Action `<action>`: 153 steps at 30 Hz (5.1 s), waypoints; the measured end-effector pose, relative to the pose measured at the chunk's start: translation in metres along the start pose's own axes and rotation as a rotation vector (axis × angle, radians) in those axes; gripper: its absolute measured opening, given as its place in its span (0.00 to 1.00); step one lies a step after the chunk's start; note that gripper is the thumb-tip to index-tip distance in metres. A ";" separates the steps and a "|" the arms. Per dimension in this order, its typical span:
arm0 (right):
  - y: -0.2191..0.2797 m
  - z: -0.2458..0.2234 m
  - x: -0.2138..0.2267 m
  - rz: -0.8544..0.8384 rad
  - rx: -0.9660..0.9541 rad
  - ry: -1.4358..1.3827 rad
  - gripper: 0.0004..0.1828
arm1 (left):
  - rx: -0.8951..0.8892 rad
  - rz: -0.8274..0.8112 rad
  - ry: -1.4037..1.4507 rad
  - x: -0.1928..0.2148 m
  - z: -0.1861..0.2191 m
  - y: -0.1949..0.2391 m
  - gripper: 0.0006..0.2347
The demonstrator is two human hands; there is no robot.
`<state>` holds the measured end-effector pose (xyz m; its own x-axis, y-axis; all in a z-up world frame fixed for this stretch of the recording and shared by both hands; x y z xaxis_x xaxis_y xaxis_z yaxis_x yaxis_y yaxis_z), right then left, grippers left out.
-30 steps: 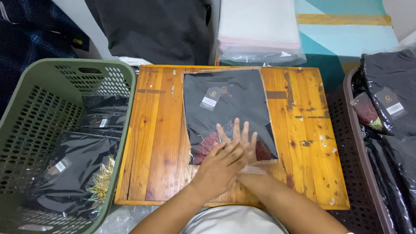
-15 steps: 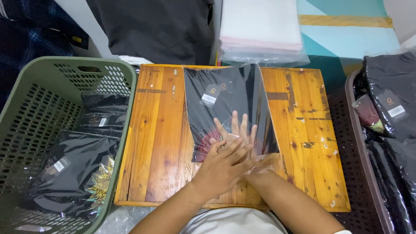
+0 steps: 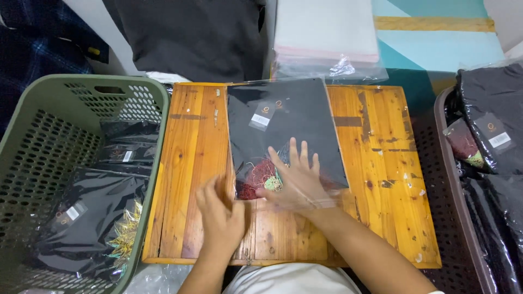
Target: Packaging folded shirts into clear plastic bags at a workstation.
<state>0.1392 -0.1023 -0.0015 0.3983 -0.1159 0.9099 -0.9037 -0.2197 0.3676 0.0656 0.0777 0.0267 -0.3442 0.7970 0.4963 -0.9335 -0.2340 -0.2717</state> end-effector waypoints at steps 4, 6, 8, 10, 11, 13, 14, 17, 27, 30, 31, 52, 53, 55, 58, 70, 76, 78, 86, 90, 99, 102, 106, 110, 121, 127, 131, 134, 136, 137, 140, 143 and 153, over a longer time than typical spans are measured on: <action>0.008 -0.002 -0.001 -0.126 0.134 0.009 0.64 | 0.155 -0.297 -0.188 -0.012 -0.018 0.038 0.13; 0.005 -0.004 -0.002 -0.147 0.179 -0.011 0.65 | -0.094 -0.246 -0.251 -0.017 0.001 0.049 0.09; 0.004 -0.004 -0.003 -0.158 0.168 0.053 0.50 | -0.507 -0.481 0.025 -0.040 0.043 0.072 0.04; 0.000 -0.004 -0.007 -0.165 0.197 0.017 0.52 | -0.527 -0.535 -0.179 -0.061 0.036 0.077 0.10; 0.000 -0.003 -0.009 -0.169 0.213 -0.025 0.55 | -0.550 -0.597 -0.377 -0.076 0.030 0.081 0.21; 0.002 -0.002 -0.001 -0.157 0.209 -0.074 0.49 | -0.548 -0.581 -0.454 -0.084 0.030 0.085 0.26; 0.003 0.000 0.004 -0.143 0.203 -0.124 0.42 | -0.548 -0.563 -0.531 -0.089 0.030 0.085 0.30; -0.009 0.012 -0.010 -0.177 0.075 -0.019 0.40 | -0.569 -0.594 -0.550 -0.093 0.038 0.085 0.32; -0.009 0.000 0.002 -0.186 -0.050 0.015 0.43 | -0.524 -0.682 -0.676 -0.114 0.016 0.101 0.34; -0.016 0.003 -0.002 -0.115 -0.010 -0.006 0.44 | -0.529 -0.638 -0.724 -0.110 0.023 0.098 0.34; -0.018 0.003 -0.002 -0.099 0.002 0.004 0.44 | -0.526 -0.641 -0.738 -0.111 0.022 0.098 0.34; -0.022 0.009 -0.014 0.101 0.019 0.044 0.45 | -0.482 -0.618 -0.706 -0.109 0.027 0.099 0.33; -0.023 0.011 -0.015 0.110 0.018 0.053 0.43 | -0.474 -0.636 -0.705 -0.111 0.025 0.100 0.34; -0.020 0.009 -0.010 0.110 0.012 0.025 0.41 | -0.478 -0.635 -0.704 -0.110 0.026 0.099 0.34; -0.019 0.007 -0.007 0.071 -0.022 -0.001 0.39 | -0.463 -0.674 -0.698 -0.112 0.024 0.100 0.34; -0.015 0.006 -0.002 0.047 -0.026 -0.035 0.39 | -0.426 -0.813 -0.708 -0.114 0.022 0.098 0.36; 0.026 0.017 -0.005 -0.074 -0.080 0.039 0.46 | -0.219 -1.355 -0.260 -0.061 0.061 0.068 0.35; 0.050 0.040 -0.041 -0.253 -0.206 -0.007 0.49 | -0.212 -1.484 -0.168 -0.044 0.074 0.058 0.34; 0.120 0.069 -0.079 0.206 0.046 -0.032 0.53 | -0.323 -0.769 -0.395 -0.062 0.026 -0.043 0.25; 0.134 0.099 -0.063 0.117 -0.105 -0.133 0.37 | -0.223 -0.835 -0.487 -0.060 0.008 -0.042 0.19; 0.057 0.089 0.046 0.876 0.249 -0.200 0.22 | -0.311 -0.580 -0.497 -0.077 0.042 -0.079 0.21; 0.018 0.070 0.051 0.685 0.175 -0.129 0.31 | -0.259 -0.620 -0.539 -0.089 0.034 -0.087 0.28; -0.017 0.077 0.015 0.285 0.032 -0.025 0.42 | -0.140 -0.729 -0.596 -0.091 0.015 -0.086 0.36; -0.018 0.082 0.004 0.233 -0.018 0.018 0.44 | -0.068 -0.812 -0.688 -0.098 -0.007 -0.085 0.41; -0.022 0.086 0.002 0.166 -0.067 0.033 0.47 | -0.009 -0.788 -0.661 -0.081 -0.004 -0.089 0.34; -0.008 0.108 0.012 0.542 0.027 -0.107 0.38 | 0.185 -0.686 -0.583 -0.030 -0.018 -0.088 0.27; 0.016 0.076 0.025 0.865 0.469 -0.194 0.13 | 0.337 -0.830 -0.448 -0.010 -0.005 -0.044 0.27; 0.022 0.028 0.015 0.669 0.709 -0.276 0.08 | 0.323 -0.809 -0.415 -0.008 -0.024 -0.030 0.27; 0.024 0.000 0.001 0.528 0.773 -0.231 0.10 | 0.329 -0.793 -0.365 -0.006 -0.034 -0.022 0.26; 0.026 -0.018 -0.012 0.398 0.823 -0.185 0.14 | 0.323 -0.784 -0.322 -0.003 -0.038 -0.016 0.25; 0.035 -0.059 -0.030 0.326 0.907 -0.151 0.13 | 0.321 -0.656 -0.090 0.001 -0.052 -0.006 0.19; 0.028 -0.074 -0.048 0.332 0.849 -0.183 0.25 | 0.331 -0.525 0.120 0.002 -0.075 0.002 0.08; 0.036 -0.081 -0.031 0.314 0.847 -0.318 0.11 | 0.321 -0.470 0.640 -0.001 -0.068 0.009 0.14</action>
<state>0.0812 -0.0282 -0.0008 0.2939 -0.5194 0.8024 -0.6123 -0.7469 -0.2592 0.0644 0.1131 -0.0323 0.1189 0.9890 -0.0886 -0.9814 0.1306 0.1407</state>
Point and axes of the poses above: each hand's wrist, its own y-axis away from the middle knuckle, its own x-axis out of the back of the hand, z = x × y, the point moved 8 cm from there along -y, towards the middle knuckle, and after that the axes turned 2 degrees about y, right-handed, at the moved point
